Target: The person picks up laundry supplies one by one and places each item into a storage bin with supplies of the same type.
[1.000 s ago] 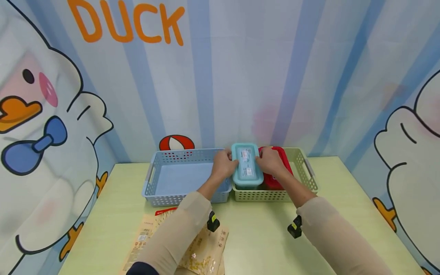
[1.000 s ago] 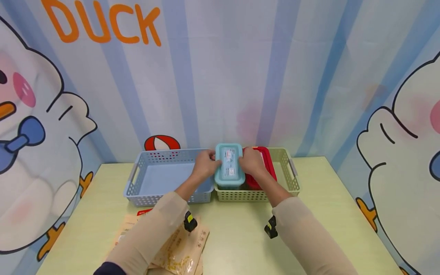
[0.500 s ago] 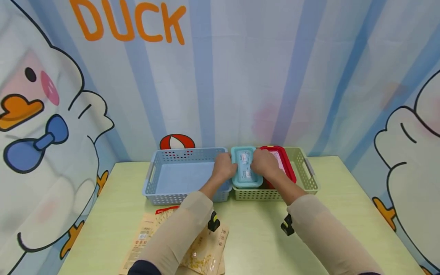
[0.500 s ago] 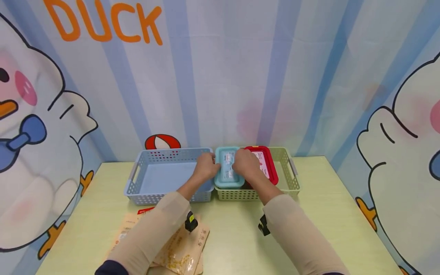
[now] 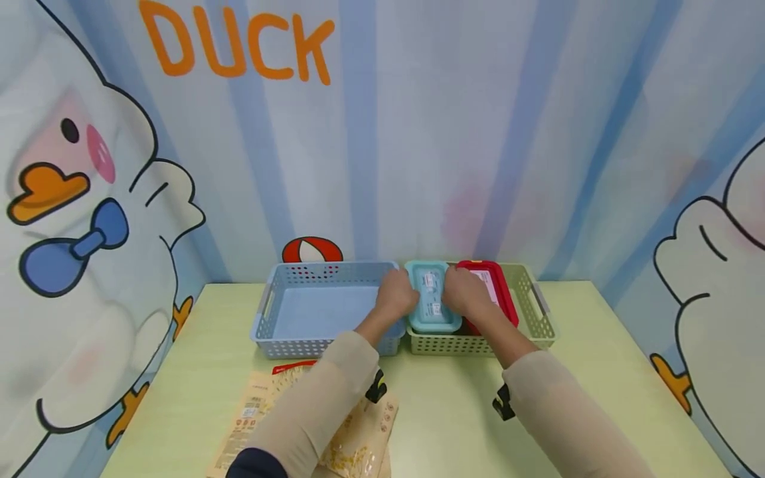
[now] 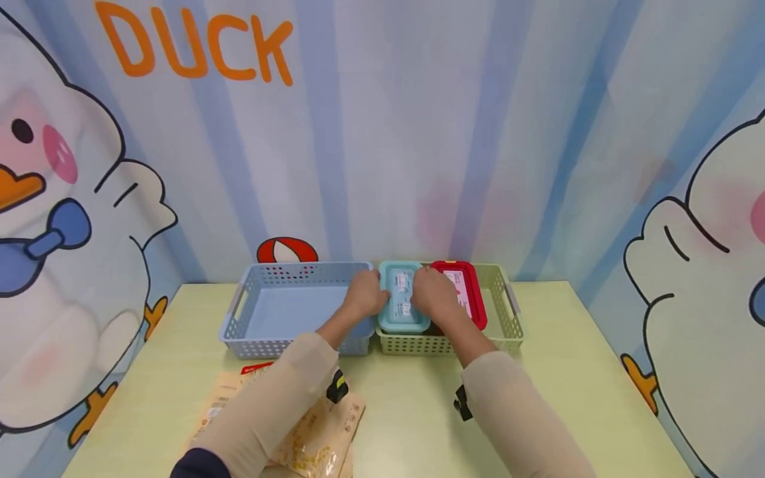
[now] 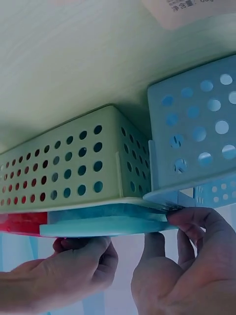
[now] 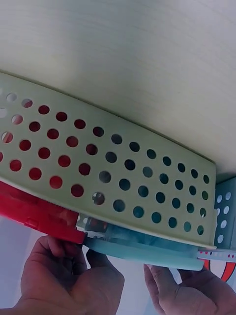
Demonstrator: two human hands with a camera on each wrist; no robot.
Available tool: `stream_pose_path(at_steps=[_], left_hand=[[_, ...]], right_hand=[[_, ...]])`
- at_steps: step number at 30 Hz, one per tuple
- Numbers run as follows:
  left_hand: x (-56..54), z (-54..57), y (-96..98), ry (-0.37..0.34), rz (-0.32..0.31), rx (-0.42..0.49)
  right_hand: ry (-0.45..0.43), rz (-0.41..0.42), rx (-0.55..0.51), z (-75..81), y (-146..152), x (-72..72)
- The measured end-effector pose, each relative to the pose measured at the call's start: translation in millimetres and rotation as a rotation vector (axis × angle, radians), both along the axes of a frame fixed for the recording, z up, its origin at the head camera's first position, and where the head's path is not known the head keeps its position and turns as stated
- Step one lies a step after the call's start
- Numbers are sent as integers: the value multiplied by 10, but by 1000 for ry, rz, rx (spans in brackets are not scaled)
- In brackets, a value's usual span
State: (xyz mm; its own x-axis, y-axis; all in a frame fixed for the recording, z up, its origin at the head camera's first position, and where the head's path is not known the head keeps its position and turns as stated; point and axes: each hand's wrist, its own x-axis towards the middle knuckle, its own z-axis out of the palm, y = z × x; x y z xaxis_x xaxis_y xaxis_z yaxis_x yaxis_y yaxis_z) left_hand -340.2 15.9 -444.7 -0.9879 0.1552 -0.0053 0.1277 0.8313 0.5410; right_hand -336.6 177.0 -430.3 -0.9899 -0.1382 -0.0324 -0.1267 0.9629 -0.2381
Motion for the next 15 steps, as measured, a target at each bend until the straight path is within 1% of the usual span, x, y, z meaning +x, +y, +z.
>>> stream_pose_path(at_steps=[3,6,10,12,15], left_hand=[[16,-1,-5,-14,-7,-5],[-10,20,-30,-18,3,32],[-31,-13,-4,-37,23,79],[-36,-16,1,-45,34,85],[-27,-25,16,-55,29,87]], right_hand=[[5,20,4,-22,10,-11],[8,35,20,-2,-4,-58],[10,47,42,-12,23,-65],[10,53,49,-7,28,-69],[-4,70,64,4,42,-70]])
